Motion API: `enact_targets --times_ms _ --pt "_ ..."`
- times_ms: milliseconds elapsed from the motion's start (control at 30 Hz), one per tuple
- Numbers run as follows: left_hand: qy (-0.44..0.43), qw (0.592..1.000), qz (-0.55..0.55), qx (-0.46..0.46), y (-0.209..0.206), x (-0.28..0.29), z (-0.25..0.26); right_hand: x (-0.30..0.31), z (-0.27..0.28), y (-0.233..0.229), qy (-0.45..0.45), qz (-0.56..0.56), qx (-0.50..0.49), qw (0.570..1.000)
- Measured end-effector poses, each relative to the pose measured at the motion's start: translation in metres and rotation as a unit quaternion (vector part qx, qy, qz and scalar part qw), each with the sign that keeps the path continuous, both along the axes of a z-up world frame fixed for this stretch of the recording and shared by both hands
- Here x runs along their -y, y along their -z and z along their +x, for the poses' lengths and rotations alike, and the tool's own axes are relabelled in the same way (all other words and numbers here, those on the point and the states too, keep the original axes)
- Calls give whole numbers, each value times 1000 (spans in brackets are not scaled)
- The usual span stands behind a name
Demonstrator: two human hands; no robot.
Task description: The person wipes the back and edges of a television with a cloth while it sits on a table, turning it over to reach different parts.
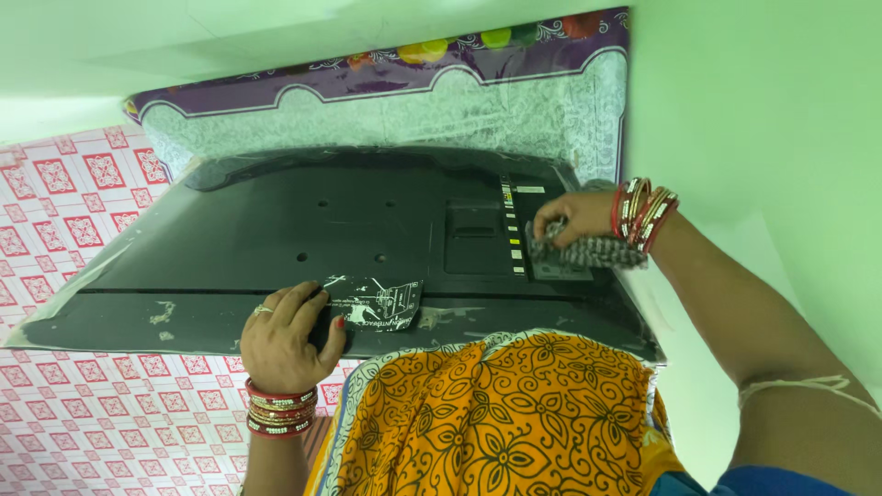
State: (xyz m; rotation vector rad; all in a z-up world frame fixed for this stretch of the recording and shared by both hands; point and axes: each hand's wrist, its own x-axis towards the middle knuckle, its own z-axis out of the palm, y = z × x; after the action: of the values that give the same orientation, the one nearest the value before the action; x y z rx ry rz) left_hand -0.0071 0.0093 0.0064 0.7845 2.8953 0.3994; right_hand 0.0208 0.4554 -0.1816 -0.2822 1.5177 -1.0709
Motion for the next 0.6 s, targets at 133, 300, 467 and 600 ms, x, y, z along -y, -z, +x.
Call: enact_targets --times_ms 133,300,467,600 --pt "10 1000 8 6 0 -1 1 -31 -27 61 180 122 -83 973" --pt "10 1000 11 12 -1 -1 1 -11 -34 127 354 155 -145 911" --pt "2 1000 17 8 -1 -1 1 22 -43 175 227 234 -197 925" --pt "7 999 30 10 -2 1 1 33 -60 183 223 240 -212 921"
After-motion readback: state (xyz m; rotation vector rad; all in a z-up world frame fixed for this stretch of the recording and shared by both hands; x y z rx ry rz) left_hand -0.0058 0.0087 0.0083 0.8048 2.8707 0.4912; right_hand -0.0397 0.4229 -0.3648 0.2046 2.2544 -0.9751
